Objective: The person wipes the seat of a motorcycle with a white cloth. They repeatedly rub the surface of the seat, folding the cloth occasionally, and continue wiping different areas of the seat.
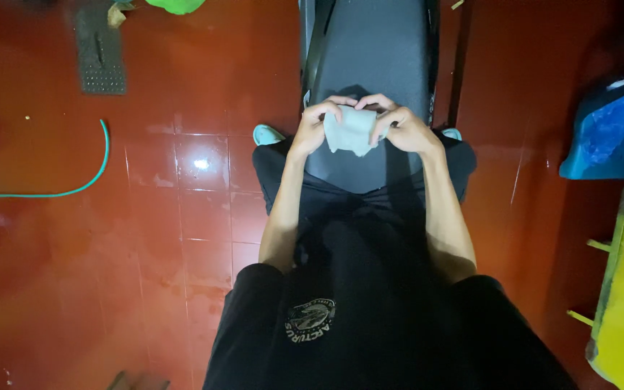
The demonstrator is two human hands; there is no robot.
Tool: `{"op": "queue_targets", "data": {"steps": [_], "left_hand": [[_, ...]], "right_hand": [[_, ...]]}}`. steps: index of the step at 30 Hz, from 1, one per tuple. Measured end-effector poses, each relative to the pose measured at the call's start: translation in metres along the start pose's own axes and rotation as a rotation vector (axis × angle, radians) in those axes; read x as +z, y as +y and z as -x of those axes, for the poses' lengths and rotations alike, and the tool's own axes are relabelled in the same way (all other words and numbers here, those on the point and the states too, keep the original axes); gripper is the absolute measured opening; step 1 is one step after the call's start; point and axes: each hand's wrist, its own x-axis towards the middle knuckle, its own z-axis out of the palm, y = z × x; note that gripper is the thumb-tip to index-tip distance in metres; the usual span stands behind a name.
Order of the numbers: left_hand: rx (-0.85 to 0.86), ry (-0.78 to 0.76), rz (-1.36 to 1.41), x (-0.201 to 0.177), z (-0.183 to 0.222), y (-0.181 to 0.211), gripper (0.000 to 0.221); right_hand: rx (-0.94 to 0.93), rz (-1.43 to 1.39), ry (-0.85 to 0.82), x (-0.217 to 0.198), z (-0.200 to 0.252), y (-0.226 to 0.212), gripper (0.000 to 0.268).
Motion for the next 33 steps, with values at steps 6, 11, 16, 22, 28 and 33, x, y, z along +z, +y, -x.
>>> {"op": "queue_targets", "data": {"steps": [6, 11, 16, 22, 28, 33], "left_hand": [[-0.233, 0.009, 0.641, -0.002, -0.001, 0.004, 0.042], [-0.285, 0.102, 0.145, -0.004, 0.012, -0.017, 0.068], [-0.543, 0.309, 0.467, -0.030, 0.013, -0.044, 0.044], [-0.591, 0.405, 0.584, -0.042, -0.007, -0.023, 0.035], [-0.126, 0.517, -0.258, -0.079, -0.078, -0.033, 0.049], [0.335, 0.309, -0.980, -0.071, -0.146, -0.051, 0.054]], "right_hand": [[0.048, 0.146, 0.016, -0.009, -0.002, 0.002, 0.043], [0.096, 0.154, 0.070, -0.006, 0.000, 0.020, 0.040], [0.150, 0.025, 0.250, 0.004, -0.012, 0.019, 0.026], [0.010, 0.258, 0.456, 0.009, -0.030, 0.021, 0.025], [-0.098, 1.183, 0.610, 0.025, -0.023, 0.038, 0.029], [-0.111, 1.207, 0.670, 0.023, -0.023, 0.055, 0.030]]}}
